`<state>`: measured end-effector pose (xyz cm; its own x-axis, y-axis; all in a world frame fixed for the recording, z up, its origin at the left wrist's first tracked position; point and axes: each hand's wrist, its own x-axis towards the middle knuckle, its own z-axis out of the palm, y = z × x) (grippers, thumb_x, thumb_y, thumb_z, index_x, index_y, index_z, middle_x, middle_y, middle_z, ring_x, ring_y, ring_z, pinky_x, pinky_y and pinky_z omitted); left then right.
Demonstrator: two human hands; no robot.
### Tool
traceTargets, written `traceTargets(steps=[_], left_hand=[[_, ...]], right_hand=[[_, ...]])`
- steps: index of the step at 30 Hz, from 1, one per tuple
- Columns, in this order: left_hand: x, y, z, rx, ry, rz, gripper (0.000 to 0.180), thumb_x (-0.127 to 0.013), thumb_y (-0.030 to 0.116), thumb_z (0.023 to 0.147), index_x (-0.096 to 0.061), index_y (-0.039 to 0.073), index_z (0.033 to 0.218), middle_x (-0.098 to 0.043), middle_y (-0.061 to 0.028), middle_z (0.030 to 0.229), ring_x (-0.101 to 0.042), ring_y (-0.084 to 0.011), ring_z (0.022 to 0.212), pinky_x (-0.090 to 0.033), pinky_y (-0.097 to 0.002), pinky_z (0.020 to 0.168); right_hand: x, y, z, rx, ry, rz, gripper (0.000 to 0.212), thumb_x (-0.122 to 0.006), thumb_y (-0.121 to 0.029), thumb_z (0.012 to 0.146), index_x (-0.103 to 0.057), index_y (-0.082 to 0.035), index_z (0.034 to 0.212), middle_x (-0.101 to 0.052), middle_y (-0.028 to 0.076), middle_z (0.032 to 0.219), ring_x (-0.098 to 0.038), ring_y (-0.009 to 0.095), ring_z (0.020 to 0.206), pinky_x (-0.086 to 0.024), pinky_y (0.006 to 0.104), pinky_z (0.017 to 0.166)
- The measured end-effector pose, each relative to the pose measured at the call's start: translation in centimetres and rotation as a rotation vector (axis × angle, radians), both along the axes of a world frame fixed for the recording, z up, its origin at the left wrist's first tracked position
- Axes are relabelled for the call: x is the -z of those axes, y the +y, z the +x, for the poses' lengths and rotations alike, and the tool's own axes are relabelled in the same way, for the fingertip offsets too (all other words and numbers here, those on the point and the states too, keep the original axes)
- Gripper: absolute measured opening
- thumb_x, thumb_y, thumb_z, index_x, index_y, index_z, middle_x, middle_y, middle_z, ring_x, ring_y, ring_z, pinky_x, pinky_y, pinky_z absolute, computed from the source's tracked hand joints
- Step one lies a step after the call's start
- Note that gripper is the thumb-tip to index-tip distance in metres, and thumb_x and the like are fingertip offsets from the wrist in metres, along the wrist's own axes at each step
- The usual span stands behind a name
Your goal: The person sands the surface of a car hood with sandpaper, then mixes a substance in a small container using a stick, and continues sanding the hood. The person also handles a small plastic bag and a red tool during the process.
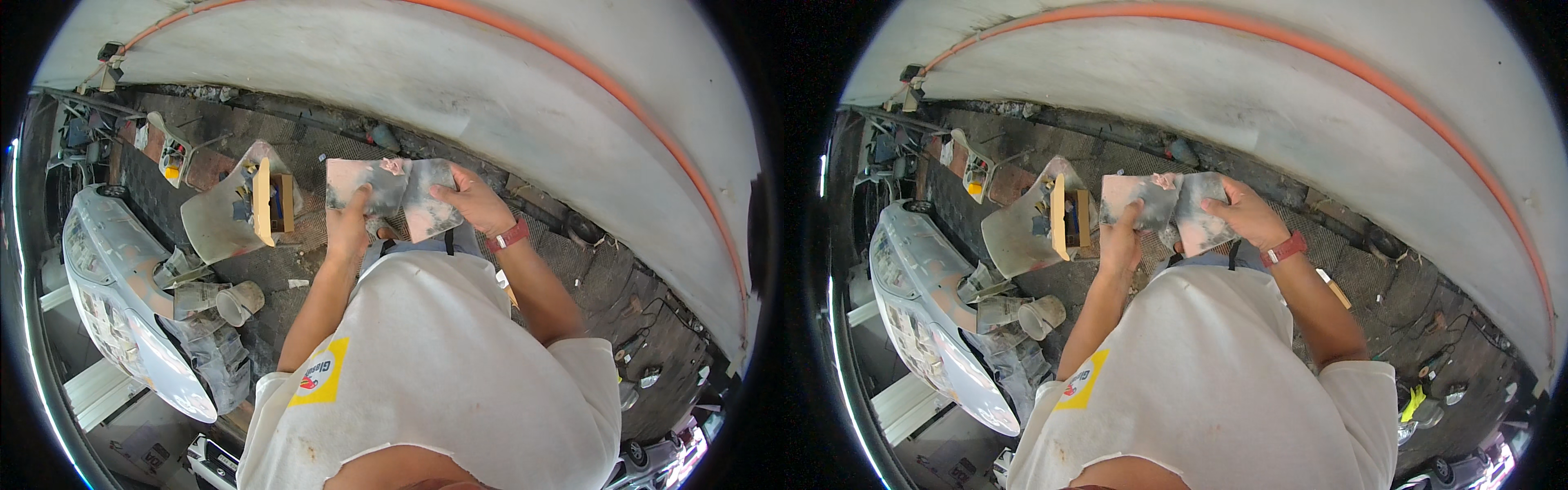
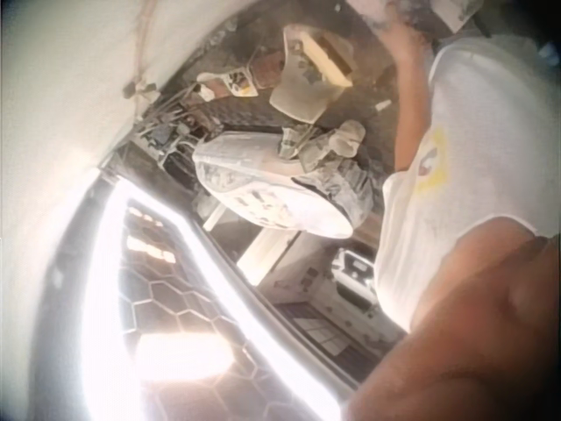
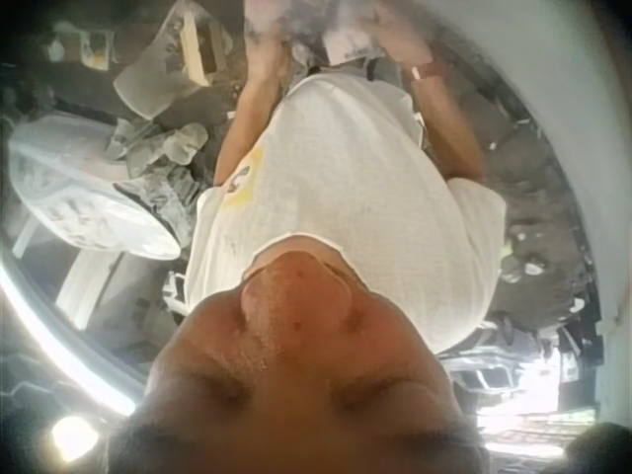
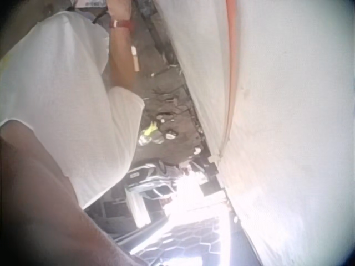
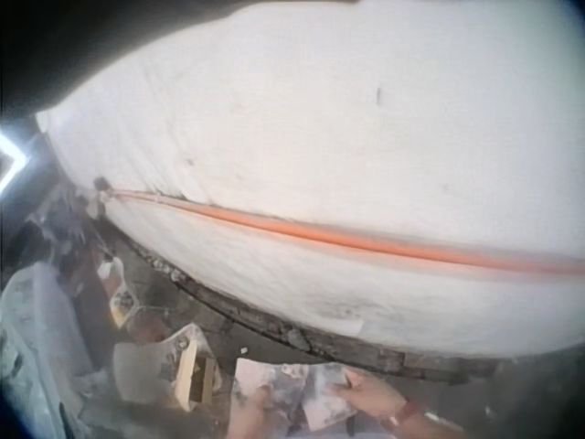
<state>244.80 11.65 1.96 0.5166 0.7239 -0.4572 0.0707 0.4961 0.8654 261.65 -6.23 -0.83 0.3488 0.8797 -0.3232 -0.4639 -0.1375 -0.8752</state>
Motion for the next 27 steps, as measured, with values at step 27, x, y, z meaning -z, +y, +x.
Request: traceTargets(steps=[27], left_hand=[[0.5,0.9,-6.3,-0.111,-0.156,-0.089,0.041,-0.057,0.017,0.108,-0.046,0.002,0.145,-0.059,-0.0117,0.141,-0.062,-0.0256,0.126,-0.056,-0.0445,0.107]], right_hand=[[6.5,0.5,2.1,0.603,-0.232,-0.261,0.056,-0.063,-0.013,0.102,-0.042,0.002,0.151,-0.059,0.027,0.142,-0.061,0.034,0.127,-0.047,0.042,0.107]])
